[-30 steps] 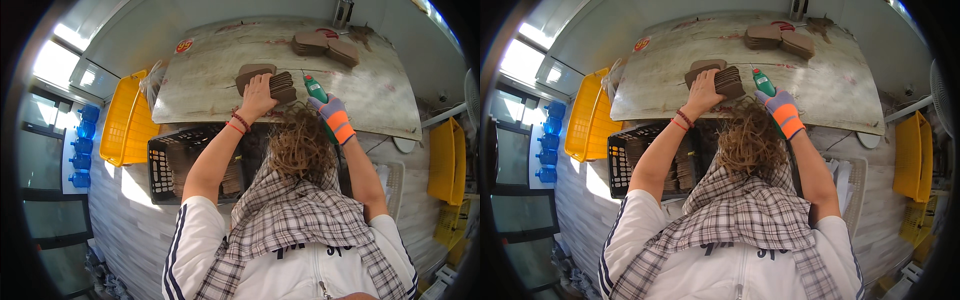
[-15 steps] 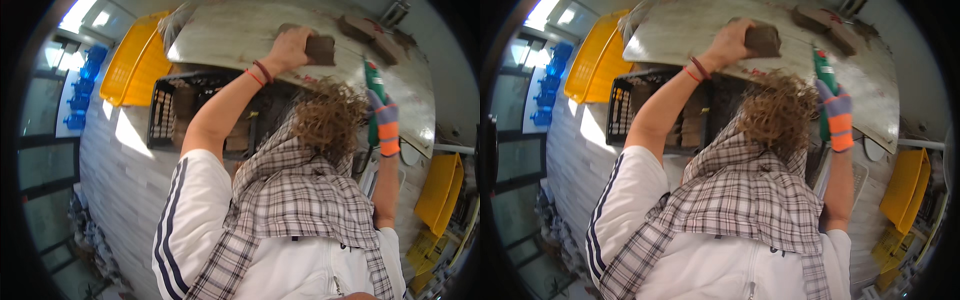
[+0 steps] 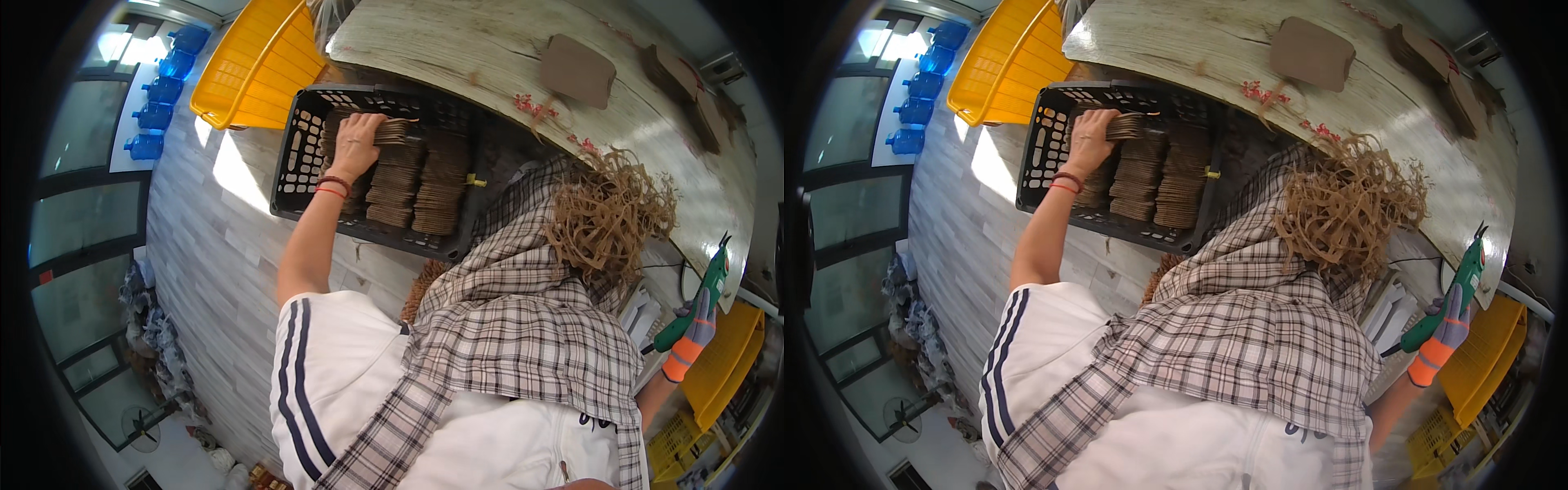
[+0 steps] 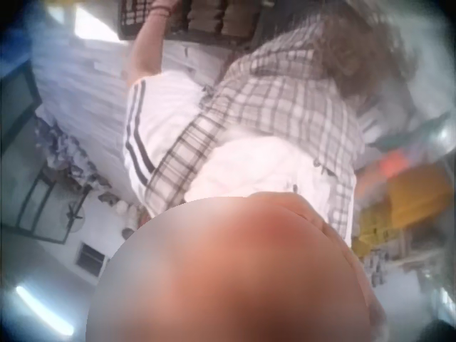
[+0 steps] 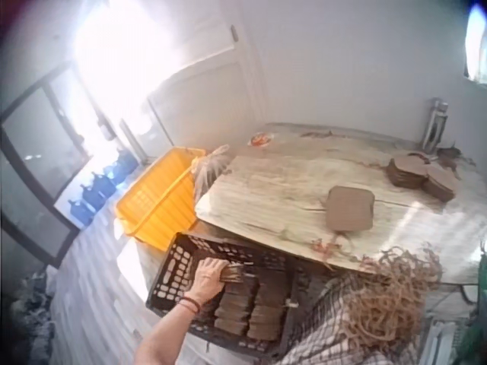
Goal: The person uses a green rotary tool to trim the edges of brown cardboard pieces. They hold each piece with the left hand and guide the tool with the right hand, then place the trimmed pieces into a black crate.
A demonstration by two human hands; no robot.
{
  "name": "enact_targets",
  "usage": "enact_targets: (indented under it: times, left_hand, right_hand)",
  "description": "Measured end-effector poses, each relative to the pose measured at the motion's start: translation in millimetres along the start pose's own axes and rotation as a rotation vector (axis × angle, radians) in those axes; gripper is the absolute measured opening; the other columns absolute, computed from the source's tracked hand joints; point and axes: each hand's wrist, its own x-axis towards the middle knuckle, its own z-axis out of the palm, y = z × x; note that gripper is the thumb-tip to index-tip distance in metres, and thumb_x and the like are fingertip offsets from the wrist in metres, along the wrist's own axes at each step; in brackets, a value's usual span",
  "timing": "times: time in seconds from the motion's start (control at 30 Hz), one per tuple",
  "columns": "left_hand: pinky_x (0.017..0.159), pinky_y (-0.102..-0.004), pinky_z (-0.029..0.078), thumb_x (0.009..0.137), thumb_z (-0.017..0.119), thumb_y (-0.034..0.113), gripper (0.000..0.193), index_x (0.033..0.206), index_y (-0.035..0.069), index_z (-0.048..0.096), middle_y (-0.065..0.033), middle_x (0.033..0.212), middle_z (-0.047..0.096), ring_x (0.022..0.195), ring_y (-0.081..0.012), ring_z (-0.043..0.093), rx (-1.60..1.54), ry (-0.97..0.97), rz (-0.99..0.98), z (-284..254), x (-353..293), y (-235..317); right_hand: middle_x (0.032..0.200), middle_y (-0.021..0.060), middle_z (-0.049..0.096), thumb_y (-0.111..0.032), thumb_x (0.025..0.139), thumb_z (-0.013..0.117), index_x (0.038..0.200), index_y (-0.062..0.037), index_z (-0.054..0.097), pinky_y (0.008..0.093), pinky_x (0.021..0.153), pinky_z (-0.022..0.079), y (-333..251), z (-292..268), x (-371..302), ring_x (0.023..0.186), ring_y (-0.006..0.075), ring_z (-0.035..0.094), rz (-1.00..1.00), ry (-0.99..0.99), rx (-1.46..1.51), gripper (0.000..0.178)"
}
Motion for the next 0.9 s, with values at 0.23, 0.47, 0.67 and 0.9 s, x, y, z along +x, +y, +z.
enact_targets:
  times: [0.23, 0.47, 0.67, 0.9]
  left_hand:
    - [0.094, -0.0428, 0.038, 0.065, 0.071, 0.006, 0.055, 0.117, 0.015, 0.055, -0.0067, 0.110, 0.055, 0.108, -0.0273, 0.050, 0.162, -0.173, -0.111, 124.2, 14.2, -23.0]
    - [0.095, -0.0449, 0.037, 0.064, 0.071, 0.009, 0.053, 0.114, 0.015, 0.054, -0.0065, 0.109, 0.053, 0.108, -0.0274, 0.048, 0.166, -0.156, -0.126, 150.6, 15.2, -29.4]
    - [0.096, -0.0453, 0.036, 0.072, 0.062, 0.006, 0.042, 0.112, 0.013, 0.054, -0.0082, 0.111, 0.054, 0.108, -0.0288, 0.048, 0.143, -0.125, -0.072, 160.5, 6.8, -37.1]
    - [0.094, -0.0462, 0.038, 0.076, 0.056, 0.006, 0.037, 0.113, 0.012, 0.054, -0.0094, 0.112, 0.054, 0.110, -0.0292, 0.048, 0.172, -0.184, -0.069, 169.0, 9.7, -39.2]
  right_hand:
    - [0.066, 0.0092, 0.055, -0.020, 0.088, 0.066, 0.096, -0.0014, 0.056, 0.0281, 0.042, 0.038, 6.6, 1.6, -9.8, 0.049, 0.0160, 0.050, 0.083, 0.013, 0.062, 0.023]
    - [0.066, 0.0095, 0.055, -0.020, 0.087, 0.068, 0.094, -0.0018, 0.056, 0.0290, 0.042, 0.038, 0.2, 10.2, -11.8, 0.046, 0.0162, 0.050, 0.152, 0.013, 0.072, 0.022]
    - [0.068, 0.0104, 0.056, -0.019, 0.090, 0.064, 0.095, -0.0011, 0.056, 0.0290, 0.043, 0.038, -3.2, 24.1, -8.0, 0.048, 0.0163, 0.049, 0.177, -0.001, 0.089, 0.020]
    - [0.069, 0.0110, 0.055, -0.020, 0.093, 0.059, 0.097, 0.0007, 0.057, 0.0289, 0.043, 0.038, 6.1, 17.7, -4.0, 0.048, 0.0170, 0.048, 0.198, -0.013, 0.060, 0.021]
